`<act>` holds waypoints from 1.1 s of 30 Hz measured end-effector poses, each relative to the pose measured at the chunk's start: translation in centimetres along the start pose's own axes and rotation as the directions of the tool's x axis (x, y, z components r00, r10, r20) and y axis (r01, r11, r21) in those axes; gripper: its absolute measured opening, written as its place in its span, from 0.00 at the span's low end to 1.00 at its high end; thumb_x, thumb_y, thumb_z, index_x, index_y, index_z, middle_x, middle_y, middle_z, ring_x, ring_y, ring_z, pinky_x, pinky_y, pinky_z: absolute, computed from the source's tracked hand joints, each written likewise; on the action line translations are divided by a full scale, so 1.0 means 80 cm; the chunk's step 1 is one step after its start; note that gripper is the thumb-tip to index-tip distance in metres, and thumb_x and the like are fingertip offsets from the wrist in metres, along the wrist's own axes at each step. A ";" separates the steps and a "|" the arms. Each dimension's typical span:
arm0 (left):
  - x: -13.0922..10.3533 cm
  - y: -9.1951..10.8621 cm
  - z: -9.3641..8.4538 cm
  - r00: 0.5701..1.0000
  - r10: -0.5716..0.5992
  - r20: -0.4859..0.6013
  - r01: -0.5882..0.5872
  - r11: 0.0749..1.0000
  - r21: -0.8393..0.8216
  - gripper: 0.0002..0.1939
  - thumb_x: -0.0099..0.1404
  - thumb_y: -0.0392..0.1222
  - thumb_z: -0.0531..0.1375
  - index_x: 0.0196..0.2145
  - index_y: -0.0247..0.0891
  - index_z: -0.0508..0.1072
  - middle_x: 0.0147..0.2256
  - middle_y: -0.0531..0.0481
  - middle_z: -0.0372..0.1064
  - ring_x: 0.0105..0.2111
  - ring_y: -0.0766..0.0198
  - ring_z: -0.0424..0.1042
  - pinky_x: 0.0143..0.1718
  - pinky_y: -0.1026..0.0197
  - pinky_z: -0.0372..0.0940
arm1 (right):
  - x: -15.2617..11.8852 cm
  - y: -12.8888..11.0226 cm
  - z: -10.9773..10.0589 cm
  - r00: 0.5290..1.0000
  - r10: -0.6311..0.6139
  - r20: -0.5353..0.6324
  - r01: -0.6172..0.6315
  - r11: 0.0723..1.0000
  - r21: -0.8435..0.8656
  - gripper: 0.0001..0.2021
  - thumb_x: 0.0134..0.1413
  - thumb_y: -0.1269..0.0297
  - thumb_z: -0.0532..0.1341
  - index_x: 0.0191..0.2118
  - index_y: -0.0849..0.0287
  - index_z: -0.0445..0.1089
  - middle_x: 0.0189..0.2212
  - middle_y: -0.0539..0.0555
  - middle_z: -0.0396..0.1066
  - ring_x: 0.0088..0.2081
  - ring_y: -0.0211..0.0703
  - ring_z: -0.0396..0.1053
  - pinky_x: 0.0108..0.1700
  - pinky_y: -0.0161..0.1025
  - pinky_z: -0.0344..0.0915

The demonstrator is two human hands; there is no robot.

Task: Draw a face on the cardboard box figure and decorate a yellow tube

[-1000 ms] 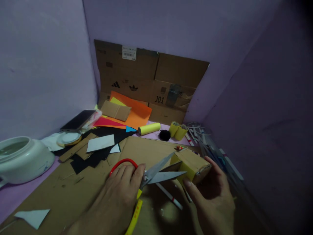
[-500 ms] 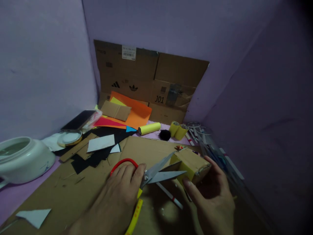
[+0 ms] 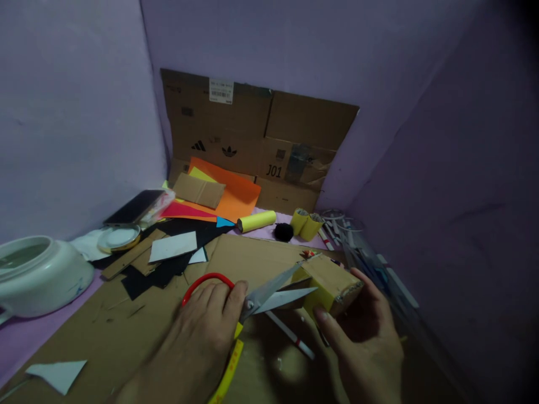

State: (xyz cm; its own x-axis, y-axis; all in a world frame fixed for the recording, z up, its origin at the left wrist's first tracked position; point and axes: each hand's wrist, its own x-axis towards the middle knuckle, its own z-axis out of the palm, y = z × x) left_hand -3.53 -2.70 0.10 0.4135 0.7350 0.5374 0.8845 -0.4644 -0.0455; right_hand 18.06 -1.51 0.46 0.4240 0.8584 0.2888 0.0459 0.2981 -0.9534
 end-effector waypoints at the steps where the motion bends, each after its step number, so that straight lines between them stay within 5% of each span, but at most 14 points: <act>1: 0.000 0.000 -0.001 1.000 -0.004 0.003 0.004 1.000 0.001 0.22 0.63 0.23 0.48 0.55 0.31 0.58 0.33 0.45 0.65 0.34 0.54 0.67 0.35 0.52 0.67 | 0.000 0.000 0.000 1.000 0.001 -0.001 -0.001 1.000 0.001 0.37 0.37 0.65 0.73 0.56 0.55 0.62 0.55 0.62 0.69 0.54 0.59 0.68 0.53 0.52 0.68; 15: 0.000 -0.012 -0.006 0.999 0.038 -0.029 -0.038 0.999 0.013 0.23 0.63 0.24 0.47 0.56 0.31 0.59 0.33 0.43 0.68 0.35 0.53 0.69 0.37 0.52 0.66 | 0.001 -0.001 0.000 1.000 -0.008 -0.021 0.007 0.999 -0.036 0.35 0.36 0.64 0.72 0.55 0.56 0.64 0.54 0.62 0.70 0.54 0.58 0.69 0.52 0.50 0.69; 21: 0.004 -0.020 -0.008 0.992 -0.113 0.059 0.119 0.988 -0.101 0.22 0.64 0.27 0.46 0.54 0.36 0.60 0.38 0.44 0.69 0.39 0.54 0.70 0.40 0.54 0.66 | 0.005 -0.009 0.010 0.994 0.030 -0.109 -0.029 1.000 0.011 0.36 0.33 0.62 0.73 0.53 0.57 0.64 0.52 0.62 0.71 0.53 0.61 0.69 0.52 0.52 0.68; 27: 0.001 -0.012 -0.011 0.997 -0.005 -0.079 0.006 1.000 0.017 0.28 0.56 0.23 0.45 0.55 0.36 0.58 0.37 0.44 0.70 0.38 0.54 0.72 0.36 0.56 0.68 | 0.002 -0.012 0.010 0.995 0.027 -0.092 -0.026 1.000 0.012 0.35 0.34 0.64 0.73 0.53 0.57 0.64 0.51 0.61 0.71 0.54 0.61 0.68 0.54 0.53 0.67; 33: 0.007 0.000 -0.017 0.998 0.015 -0.067 -0.010 0.997 0.074 0.28 0.53 0.23 0.46 0.52 0.33 0.60 0.36 0.42 0.72 0.36 0.52 0.74 0.35 0.54 0.71 | 0.000 -0.005 0.004 0.999 0.015 -0.046 -0.014 1.000 0.021 0.35 0.36 0.66 0.73 0.54 0.56 0.64 0.52 0.62 0.71 0.54 0.60 0.69 0.53 0.52 0.68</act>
State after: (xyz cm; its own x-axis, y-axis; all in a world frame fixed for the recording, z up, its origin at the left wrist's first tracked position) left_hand -3.59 -2.93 1.53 0.4109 0.6934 0.5919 0.8941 -0.4335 -0.1129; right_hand 17.76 -1.48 0.84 0.4655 0.8429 0.2698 0.0205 0.2944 -0.9554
